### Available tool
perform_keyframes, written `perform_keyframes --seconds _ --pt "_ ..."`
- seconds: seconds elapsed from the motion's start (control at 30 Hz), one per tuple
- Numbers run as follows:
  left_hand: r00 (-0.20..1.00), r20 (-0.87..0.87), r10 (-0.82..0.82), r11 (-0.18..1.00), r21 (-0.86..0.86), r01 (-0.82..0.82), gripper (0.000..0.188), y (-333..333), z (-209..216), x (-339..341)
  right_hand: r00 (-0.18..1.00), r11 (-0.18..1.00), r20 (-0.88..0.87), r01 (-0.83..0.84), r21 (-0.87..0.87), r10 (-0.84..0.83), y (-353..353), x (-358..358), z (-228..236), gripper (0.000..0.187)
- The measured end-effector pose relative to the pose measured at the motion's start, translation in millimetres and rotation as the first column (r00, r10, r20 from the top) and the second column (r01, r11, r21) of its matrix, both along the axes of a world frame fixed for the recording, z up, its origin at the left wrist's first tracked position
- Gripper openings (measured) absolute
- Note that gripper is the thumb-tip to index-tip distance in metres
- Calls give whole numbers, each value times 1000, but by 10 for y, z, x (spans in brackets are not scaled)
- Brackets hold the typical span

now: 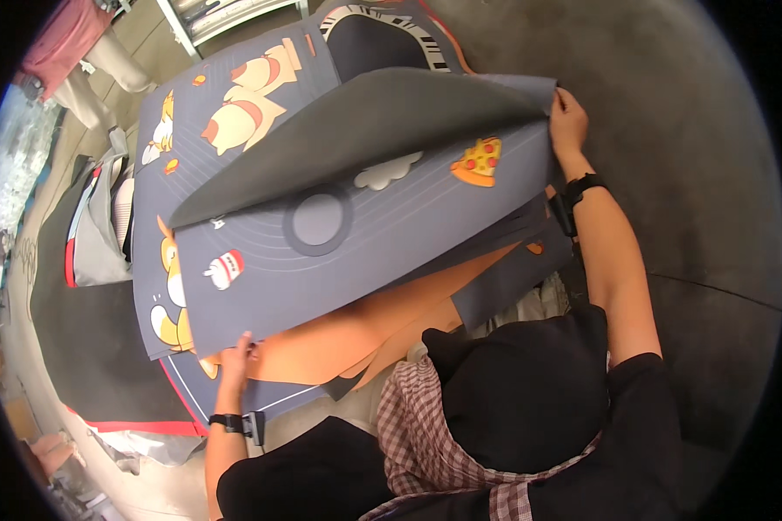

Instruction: The person organizes printed and plain mats on the floor and a workstation by picking them up, stacking them, and smoothing them out by hand.

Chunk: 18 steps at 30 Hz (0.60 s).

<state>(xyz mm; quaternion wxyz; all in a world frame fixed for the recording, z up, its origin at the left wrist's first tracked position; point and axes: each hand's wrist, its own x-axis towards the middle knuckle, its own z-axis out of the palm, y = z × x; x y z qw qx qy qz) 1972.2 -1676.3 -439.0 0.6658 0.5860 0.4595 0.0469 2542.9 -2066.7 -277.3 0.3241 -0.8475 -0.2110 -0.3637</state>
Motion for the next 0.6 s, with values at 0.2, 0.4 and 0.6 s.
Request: perform_keyframes --seconds 0.2,0.4,0.6 --pt "989 -105 -108 988 -120 95 35 -268 -153 78 785 632 -224 256 -732 -578 -360 -346 -685 66" --pt "988 69 135 869 -488 -85 32 -254 -82 -81 852 871 -524 -273 -409 21 -137 -381 -1358 56" --pt "996 54 -65 804 -589 84 26 -355 136 -88 845 822 -518 -198 -533 -132 951 -76 -1678 69"
